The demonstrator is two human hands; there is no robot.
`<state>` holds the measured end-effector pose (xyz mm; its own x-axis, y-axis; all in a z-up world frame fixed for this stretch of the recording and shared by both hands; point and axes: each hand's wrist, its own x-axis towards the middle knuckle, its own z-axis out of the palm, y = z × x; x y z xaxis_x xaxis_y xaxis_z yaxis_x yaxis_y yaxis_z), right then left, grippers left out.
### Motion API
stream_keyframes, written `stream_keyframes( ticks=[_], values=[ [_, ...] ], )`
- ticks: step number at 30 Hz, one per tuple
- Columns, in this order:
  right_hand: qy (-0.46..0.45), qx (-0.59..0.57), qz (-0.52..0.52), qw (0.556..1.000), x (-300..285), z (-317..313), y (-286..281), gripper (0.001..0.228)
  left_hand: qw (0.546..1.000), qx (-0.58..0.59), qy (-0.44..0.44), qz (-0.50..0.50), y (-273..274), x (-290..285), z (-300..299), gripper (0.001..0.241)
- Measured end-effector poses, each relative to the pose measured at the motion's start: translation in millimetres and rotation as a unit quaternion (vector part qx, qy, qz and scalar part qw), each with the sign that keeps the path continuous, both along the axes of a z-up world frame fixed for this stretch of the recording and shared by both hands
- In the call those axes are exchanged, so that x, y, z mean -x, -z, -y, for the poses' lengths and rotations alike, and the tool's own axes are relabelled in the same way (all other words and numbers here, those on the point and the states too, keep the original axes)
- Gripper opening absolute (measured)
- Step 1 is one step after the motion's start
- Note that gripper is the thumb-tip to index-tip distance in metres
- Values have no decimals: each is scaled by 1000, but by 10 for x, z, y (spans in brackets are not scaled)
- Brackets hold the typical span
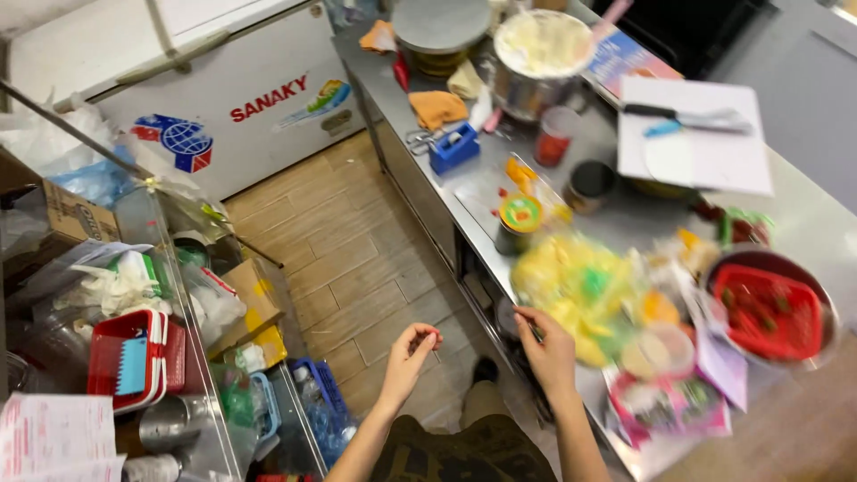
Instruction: Prepare and organize cake layers for decorating.
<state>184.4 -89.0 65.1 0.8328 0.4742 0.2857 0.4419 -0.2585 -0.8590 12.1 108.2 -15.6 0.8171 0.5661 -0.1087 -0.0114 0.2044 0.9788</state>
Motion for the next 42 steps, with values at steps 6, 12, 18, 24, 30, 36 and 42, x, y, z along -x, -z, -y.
stream_keyframes(
  ticks=[6, 12, 18, 24, 30, 36, 42],
  values=[
    [-21, -28, -33, 999, -1372, -1610, 335, 27, 998, -10, -57, -3, 100, -640, -1112, 18],
    [12, 103, 119, 987, -4114, -3876, 2064, 55, 984, -39, -173, -22, 49, -1094, -2332, 17],
    [167, 503, -80, 844, -5161, -4647, 2625, 77, 966, 4, -258, -15, 384, -1201, -3277, 16],
    [192, 494, -2, 848, -5007, -4545, 2504, 71, 975, 2, -220, -44, 480, -1543, -4742, 16],
    [162, 297, 92, 937, -4217, -4963, 1197, 66, 995, -67, -38, -58, -42, -2441, -6347, 20],
    [-81, -140, -149, 976, -3577, -7255, 593, 71, 939, -307, 128, 85, -881, -3851, -7534, 40],
    [-222, -116, -71, 966, -3908, -9636, 794, 66, 974, -218, 40, 45, -822, -4570, -8944, 50]
  ],
)
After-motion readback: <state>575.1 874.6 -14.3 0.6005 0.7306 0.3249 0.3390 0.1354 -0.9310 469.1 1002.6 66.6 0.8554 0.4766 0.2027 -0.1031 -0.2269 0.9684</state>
